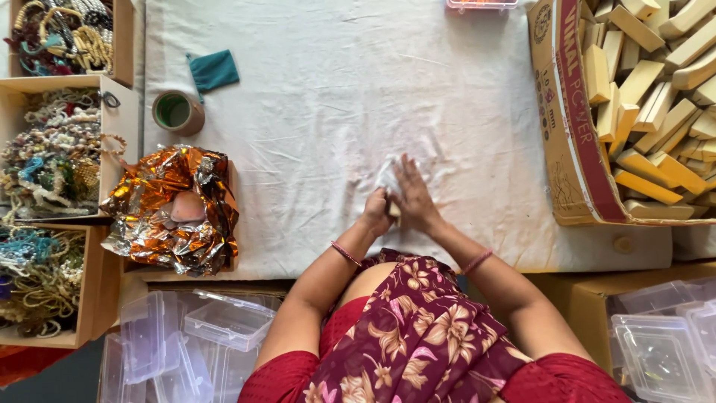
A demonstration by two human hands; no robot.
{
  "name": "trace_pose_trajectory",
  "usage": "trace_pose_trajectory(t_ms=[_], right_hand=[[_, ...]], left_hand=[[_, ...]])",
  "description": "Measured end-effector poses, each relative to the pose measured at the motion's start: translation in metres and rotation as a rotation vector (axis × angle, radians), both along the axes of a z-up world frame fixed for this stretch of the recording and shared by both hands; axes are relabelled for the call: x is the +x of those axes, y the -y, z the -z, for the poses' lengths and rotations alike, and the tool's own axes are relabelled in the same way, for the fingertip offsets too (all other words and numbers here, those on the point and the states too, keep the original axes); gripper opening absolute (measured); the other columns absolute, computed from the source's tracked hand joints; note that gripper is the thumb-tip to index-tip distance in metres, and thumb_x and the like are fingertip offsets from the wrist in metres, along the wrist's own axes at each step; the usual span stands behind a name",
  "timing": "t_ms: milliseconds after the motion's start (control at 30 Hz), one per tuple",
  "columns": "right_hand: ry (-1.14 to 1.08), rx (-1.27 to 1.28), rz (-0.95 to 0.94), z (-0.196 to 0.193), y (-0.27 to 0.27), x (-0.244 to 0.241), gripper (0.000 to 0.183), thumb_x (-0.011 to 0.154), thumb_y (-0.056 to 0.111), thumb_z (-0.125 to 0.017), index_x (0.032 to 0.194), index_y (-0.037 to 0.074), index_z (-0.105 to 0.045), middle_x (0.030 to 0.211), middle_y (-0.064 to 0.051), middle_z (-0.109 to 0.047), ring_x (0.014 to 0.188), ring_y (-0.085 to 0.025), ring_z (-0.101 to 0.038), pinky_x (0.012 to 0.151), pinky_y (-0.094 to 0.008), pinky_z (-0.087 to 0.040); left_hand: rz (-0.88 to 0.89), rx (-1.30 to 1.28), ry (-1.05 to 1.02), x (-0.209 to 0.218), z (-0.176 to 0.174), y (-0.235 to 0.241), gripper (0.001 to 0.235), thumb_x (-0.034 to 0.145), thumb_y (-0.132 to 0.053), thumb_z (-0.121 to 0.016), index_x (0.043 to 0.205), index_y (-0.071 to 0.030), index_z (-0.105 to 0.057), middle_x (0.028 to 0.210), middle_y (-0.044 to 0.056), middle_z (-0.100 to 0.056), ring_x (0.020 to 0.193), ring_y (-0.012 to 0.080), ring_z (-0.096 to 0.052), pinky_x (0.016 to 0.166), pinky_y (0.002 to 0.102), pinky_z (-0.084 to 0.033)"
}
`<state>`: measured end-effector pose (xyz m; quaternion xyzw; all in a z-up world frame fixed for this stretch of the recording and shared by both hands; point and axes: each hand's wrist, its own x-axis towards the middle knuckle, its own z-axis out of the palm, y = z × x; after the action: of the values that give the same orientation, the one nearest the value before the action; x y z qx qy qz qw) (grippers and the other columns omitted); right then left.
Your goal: The person sits at a table and wipes a small wooden block with a white cloth. They rotate the block to clean all sides thoroughly. After cleaning, they place the block on a sheet of aluminum foil and fold the foil around it.
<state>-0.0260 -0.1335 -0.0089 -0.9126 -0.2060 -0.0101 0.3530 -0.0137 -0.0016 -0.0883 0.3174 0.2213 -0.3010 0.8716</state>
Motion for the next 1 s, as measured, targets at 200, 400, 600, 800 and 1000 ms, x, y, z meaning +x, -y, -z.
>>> trace_pose_trajectory(t_ms=[200, 400, 600, 800, 1000], right_hand=[[0.094, 0.079, -0.122, 0.000, -0.006, -0.026, 0.057, 0.110, 0.035, -0.037, 0.161, 0.012, -0.024, 0.169, -0.009, -0.011, 0.156, -0.030, -0.010, 0.127, -0.050, -0.016], [-0.245, 0.360, 0.526, -0.025, 0.022, 0.021, 0.046, 0.101, 0.024, -0.049, 0.147, 0.023, -0.046, 0.167, -0.002, -0.027, 0.150, -0.021, -0.039, 0.104, -0.038, -0.058], [0.098, -0.608, 0.283, 0.008, 0.043, -0.012, 0.050, 0.092, 0.048, -0.071, 0.126, 0.013, -0.059, 0.115, -0.008, -0.059, 0.089, -0.018, -0.062, 0.073, -0.032, -0.058], [-0.408, -0.132, 0.149, 0.015, 0.021, -0.037, 0.068, 0.086, 0.021, -0.062, 0.141, 0.015, -0.022, 0.116, -0.022, -0.053, 0.070, -0.024, -0.064, 0.050, -0.032, -0.064], [-0.759, 0.952, 0.576, 0.036, 0.044, 0.017, 0.056, 0.090, 0.013, -0.058, 0.140, 0.008, -0.033, 0.126, -0.022, -0.054, 0.096, -0.029, -0.067, 0.074, -0.039, -0.066]], left_hand=[[-0.168, -0.381, 0.103, 0.016, -0.039, -0.007, 0.042, 0.105, -0.031, -0.041, 0.147, -0.023, -0.041, 0.122, 0.017, -0.068, 0.089, 0.0230, -0.070, 0.071, 0.036, -0.061], [-0.081, 0.333, 0.283, 0.041, -0.035, 0.006, 0.049, 0.107, -0.010, -0.052, 0.154, -0.017, -0.043, 0.125, 0.014, -0.061, 0.102, 0.0201, -0.062, 0.082, 0.036, -0.056], [0.052, 0.952, 0.406, 0.039, -0.057, -0.020, 0.052, 0.101, -0.027, -0.059, 0.150, -0.015, -0.046, 0.133, 0.009, -0.057, 0.112, 0.0183, -0.062, 0.091, 0.038, -0.060], [0.270, 1.739, 1.047, 0.027, -0.056, -0.019, 0.080, 0.074, -0.029, -0.084, 0.143, -0.014, -0.045, 0.124, 0.016, -0.060, 0.111, 0.0327, -0.059, 0.095, 0.043, -0.053], [0.175, 1.065, 0.439, 0.042, -0.083, -0.019, 0.076, 0.081, -0.008, -0.061, 0.153, -0.020, -0.039, 0.107, 0.009, -0.076, 0.087, 0.0224, -0.074, 0.078, 0.036, -0.062]])
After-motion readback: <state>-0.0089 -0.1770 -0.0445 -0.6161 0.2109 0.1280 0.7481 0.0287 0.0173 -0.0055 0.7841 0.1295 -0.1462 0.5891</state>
